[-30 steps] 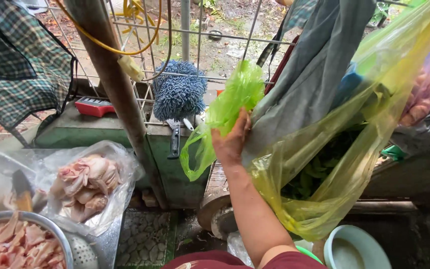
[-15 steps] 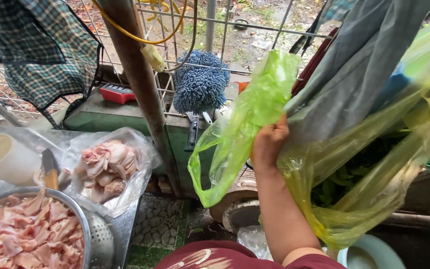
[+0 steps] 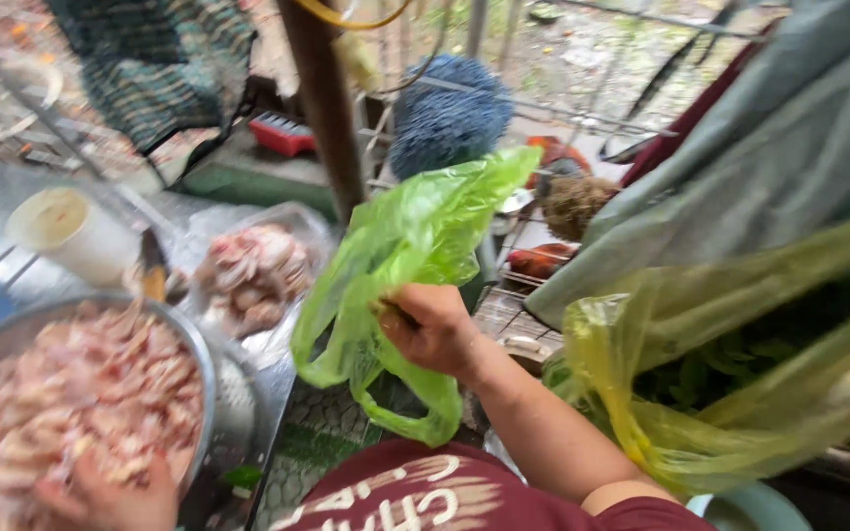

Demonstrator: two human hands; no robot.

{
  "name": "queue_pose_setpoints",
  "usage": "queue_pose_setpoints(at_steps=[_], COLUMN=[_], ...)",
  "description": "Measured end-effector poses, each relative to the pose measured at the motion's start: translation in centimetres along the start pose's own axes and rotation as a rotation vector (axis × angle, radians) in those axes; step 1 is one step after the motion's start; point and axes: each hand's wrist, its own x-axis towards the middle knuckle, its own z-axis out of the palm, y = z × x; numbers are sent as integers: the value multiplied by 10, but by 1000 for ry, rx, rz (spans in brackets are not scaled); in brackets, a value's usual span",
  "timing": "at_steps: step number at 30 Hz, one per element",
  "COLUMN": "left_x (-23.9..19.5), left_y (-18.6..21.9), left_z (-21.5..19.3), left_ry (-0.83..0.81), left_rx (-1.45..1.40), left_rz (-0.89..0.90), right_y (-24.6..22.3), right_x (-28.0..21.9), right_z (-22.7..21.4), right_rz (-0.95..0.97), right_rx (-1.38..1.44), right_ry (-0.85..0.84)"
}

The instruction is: The recorder is sorting and trimming raw chicken pieces and placing them into plastic bags.

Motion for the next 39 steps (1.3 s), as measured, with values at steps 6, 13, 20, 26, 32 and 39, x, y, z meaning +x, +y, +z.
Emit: queue_pose_setpoints(at_steps=[6, 13, 20, 26, 32, 39], left_x=[72, 90, 107, 132, 147, 130], left_y=[176, 248, 158, 120, 67, 91], left_z=[-135, -165, -192, -250, -251, -220], left_ry=[-171, -176, -117, 133, 374, 118], left_rx=[-302, -564, -460, -488, -862, -1137], left_rz=[-42, 604, 152, 14, -418, -588], right_y=[-9, -60, -51, -16, -8, -109], right_x=[20, 44, 88, 137, 168, 172], right_z=[51, 99, 87, 98, 131, 150], right_rz=[-73, -155, 99, -221, -175, -357], right_rx=[74, 348, 92, -335, -438, 100], right_ry=[-386, -852, -898, -712, -702, -622])
